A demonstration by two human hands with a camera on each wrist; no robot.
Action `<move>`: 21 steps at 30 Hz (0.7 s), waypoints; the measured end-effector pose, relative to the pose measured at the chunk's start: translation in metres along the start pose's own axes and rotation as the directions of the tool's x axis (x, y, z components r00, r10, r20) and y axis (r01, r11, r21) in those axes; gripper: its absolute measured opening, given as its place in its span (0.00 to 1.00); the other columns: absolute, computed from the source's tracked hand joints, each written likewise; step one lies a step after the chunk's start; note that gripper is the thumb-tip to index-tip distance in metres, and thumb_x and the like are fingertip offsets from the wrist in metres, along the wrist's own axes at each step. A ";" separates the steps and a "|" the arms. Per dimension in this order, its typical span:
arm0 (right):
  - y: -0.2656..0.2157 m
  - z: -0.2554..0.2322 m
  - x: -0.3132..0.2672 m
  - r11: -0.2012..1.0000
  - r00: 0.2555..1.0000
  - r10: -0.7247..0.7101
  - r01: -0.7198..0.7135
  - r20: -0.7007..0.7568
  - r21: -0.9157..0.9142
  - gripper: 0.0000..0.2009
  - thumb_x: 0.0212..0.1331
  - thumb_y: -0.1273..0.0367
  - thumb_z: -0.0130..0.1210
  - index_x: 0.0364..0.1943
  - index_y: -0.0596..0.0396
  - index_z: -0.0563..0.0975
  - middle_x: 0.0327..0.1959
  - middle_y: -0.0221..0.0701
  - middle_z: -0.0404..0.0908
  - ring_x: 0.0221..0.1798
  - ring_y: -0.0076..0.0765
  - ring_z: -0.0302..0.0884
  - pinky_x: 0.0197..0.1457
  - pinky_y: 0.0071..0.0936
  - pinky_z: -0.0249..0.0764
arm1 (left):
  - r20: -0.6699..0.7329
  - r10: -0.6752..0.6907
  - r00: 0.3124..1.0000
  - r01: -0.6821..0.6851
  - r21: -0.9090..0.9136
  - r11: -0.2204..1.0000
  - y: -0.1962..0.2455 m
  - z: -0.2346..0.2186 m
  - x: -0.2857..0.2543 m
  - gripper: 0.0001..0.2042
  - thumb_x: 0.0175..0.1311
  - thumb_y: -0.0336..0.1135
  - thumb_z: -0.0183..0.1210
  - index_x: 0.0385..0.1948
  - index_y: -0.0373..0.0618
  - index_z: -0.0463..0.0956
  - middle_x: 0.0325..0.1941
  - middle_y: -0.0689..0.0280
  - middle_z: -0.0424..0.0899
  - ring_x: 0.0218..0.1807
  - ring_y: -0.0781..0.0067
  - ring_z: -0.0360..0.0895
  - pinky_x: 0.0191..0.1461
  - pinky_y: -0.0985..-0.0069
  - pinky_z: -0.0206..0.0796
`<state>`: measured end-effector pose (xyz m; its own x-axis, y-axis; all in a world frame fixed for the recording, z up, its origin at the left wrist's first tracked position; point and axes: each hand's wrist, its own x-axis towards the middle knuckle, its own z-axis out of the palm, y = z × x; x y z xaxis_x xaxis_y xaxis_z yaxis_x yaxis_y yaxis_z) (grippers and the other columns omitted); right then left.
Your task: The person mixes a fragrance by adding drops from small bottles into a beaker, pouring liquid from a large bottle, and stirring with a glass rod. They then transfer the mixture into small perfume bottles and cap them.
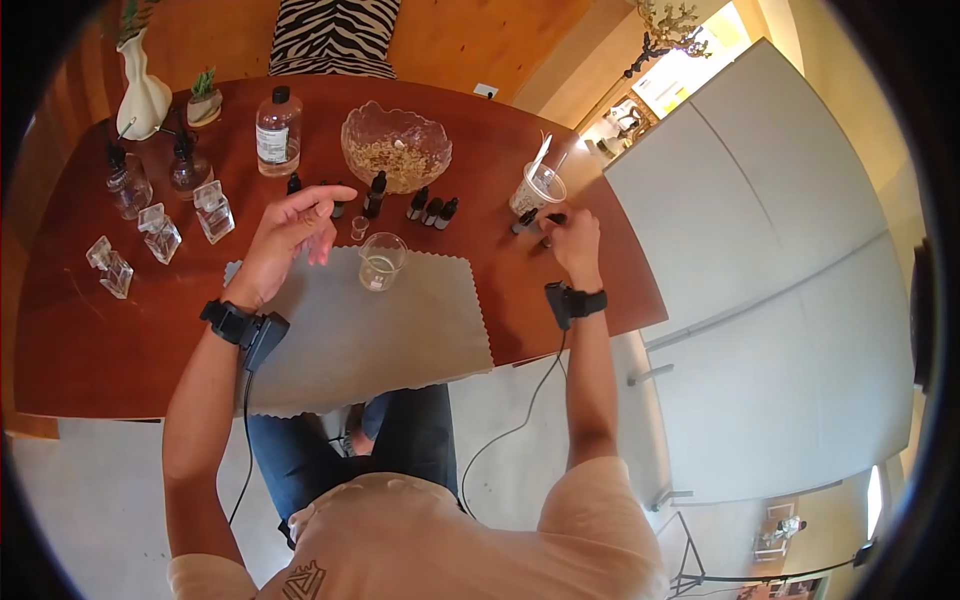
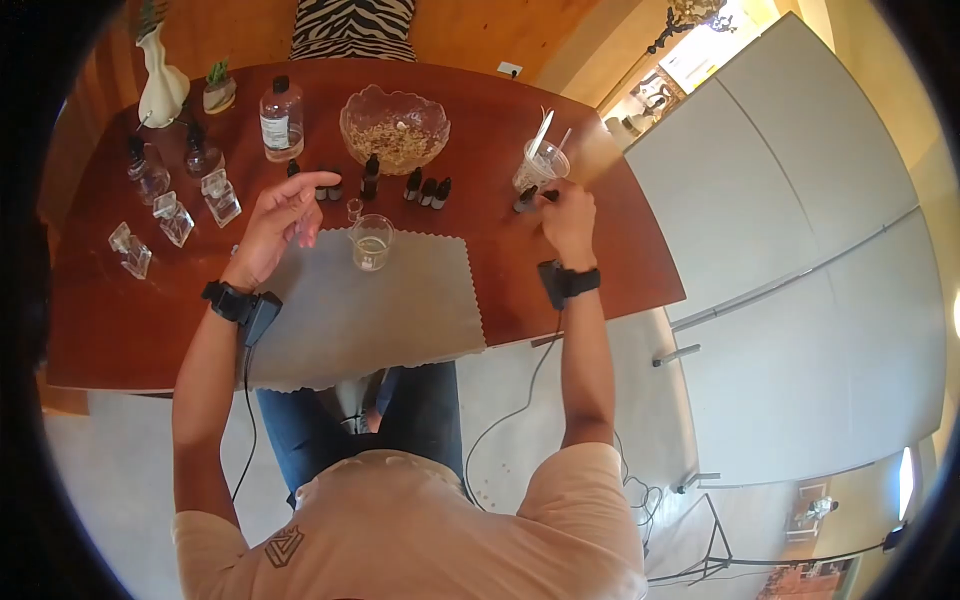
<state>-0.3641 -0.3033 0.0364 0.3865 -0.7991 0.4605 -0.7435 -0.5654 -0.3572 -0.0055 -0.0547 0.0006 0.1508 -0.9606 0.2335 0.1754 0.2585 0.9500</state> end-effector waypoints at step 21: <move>-0.003 0.016 0.014 0.930 0.983 0.175 -0.182 -0.053 -0.318 0.17 0.51 0.73 0.65 0.48 0.57 0.84 0.37 0.49 0.87 0.41 0.60 0.86 0.47 0.50 0.82 | -0.087 0.006 0.996 -0.008 -0.021 1.000 -0.002 -0.005 0.002 0.14 0.75 0.39 0.57 0.54 0.42 0.81 0.23 0.73 0.77 0.24 0.85 0.72 0.29 0.84 0.60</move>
<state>-0.3481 -0.3160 0.0308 0.2212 -0.8737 0.4331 -0.9357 -0.3153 -0.1582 -0.0006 -0.0570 -0.0020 0.2358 -0.9465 0.2205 0.1942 0.2682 0.9436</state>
